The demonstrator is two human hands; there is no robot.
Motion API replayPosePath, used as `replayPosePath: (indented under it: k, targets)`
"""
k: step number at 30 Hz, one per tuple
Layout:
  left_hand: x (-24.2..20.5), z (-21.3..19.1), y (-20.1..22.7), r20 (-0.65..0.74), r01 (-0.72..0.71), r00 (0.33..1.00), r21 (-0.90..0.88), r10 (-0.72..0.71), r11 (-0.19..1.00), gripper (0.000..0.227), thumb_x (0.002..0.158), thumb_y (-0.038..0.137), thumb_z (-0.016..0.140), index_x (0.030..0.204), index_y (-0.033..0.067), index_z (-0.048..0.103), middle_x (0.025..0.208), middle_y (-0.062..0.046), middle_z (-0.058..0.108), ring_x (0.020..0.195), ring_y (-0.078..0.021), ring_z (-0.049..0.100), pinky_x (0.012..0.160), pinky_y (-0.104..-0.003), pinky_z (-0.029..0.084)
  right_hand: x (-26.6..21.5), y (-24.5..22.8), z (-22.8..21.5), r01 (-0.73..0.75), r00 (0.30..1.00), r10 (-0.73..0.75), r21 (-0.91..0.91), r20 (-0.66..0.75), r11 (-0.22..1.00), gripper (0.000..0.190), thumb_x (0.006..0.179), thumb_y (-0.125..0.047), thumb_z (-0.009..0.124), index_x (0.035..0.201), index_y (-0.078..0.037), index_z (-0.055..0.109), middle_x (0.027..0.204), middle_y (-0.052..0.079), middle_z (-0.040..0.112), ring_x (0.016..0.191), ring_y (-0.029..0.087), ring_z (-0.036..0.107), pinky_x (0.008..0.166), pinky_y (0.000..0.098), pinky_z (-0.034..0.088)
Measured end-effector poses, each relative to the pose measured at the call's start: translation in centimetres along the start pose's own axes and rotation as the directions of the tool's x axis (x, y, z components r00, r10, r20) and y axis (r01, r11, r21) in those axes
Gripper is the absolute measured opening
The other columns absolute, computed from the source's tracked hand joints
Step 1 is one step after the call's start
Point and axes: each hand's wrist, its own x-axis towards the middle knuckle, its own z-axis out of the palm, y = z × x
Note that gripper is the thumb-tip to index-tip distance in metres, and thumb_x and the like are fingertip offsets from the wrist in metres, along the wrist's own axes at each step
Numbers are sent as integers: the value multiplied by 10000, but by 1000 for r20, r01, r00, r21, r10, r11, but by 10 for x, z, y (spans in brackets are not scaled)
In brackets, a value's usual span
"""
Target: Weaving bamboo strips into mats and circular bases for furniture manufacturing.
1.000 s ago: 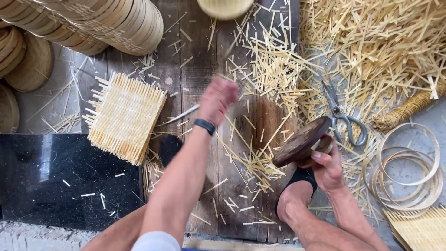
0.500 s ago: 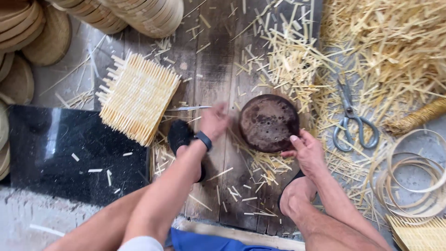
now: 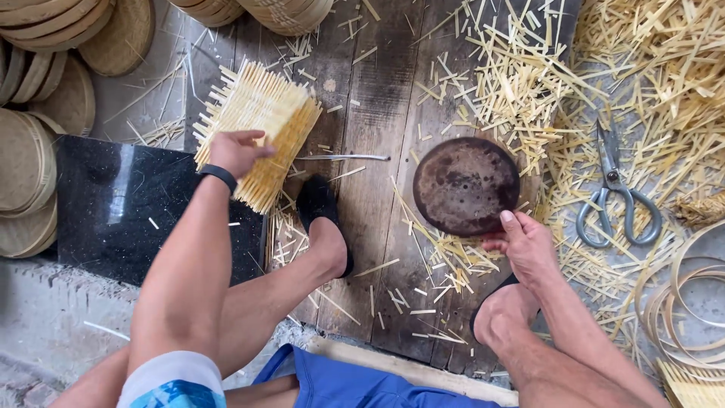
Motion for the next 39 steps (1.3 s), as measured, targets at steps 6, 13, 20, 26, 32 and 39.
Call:
replayPosePath:
  k: [6, 13, 20, 26, 32, 39]
  targets:
    - [-59, -57, 78, -376, -419, 745, 378, 551, 825, 135, 874, 82, 758, 976, 124, 835, 936, -141, 778, 762, -277, 740, 782, -383, 588, 7, 2, 5, 47, 999, -48, -49, -15, 998, 424, 1020, -340, 594, 1202, 42, 622, 1059, 143, 714, 847, 220, 718, 692, 337, 593]
    - [-191, 96, 163, -112, -970, 240, 17, 964, 244, 112, 956, -16, 645, 978, 82, 694, 1033, -87, 749, 943, -227, 713, 800, -351, 585, -31, -74, 6, 129, 979, -184, 420, 91, 898, 616, 979, -522, 625, 1244, 33, 624, 1065, 120, 716, 931, 194, 734, 805, 324, 603]
    - [-202, 187, 127, 204, -982, 171, -40, 964, 183, 383, 846, 186, 756, 1212, 78, 716, 1286, -133, 688, 1219, -307, 596, 1047, -497, 447, 14, -44, -1, 160, 985, -163, -39, -58, 986, 364, 856, -80, 796, 1185, 11, 670, 1086, 87, 747, 915, 128, 706, 831, 288, 592]
    - [-118, 173, 139, 211, 34, 976, -414, 60, 910, 792, 738, 166, 929, 1341, -9, 444, 1165, -154, 634, 1087, -252, 646, 960, -378, 548, 9, -53, 15, 240, 959, -259, -154, -116, 959, 305, 871, -9, 774, 1161, 3, 676, 1071, 86, 757, 899, 104, 709, 817, 270, 602]
    - [-84, 201, 104, 535, 314, 821, -714, 198, 625, 440, 732, 31, 881, 1115, -59, 683, 1027, -138, 764, 861, -194, 736, 799, -328, 613, 17, -35, 11, 279, 932, -316, -202, -178, 939, 274, 894, -41, 769, 1148, 14, 684, 1068, 85, 761, 903, 97, 712, 823, 259, 598]
    - [-88, 203, 109, 475, 240, 857, -711, 199, 661, 482, 724, 35, 897, 1141, -32, 664, 1015, -94, 749, 845, -154, 725, 797, -301, 611, 11, -29, -85, 446, 776, -489, -202, -398, 872, 283, 943, -107, 764, 1173, -22, 623, 946, 40, 709, 813, 107, 687, 724, 248, 579]
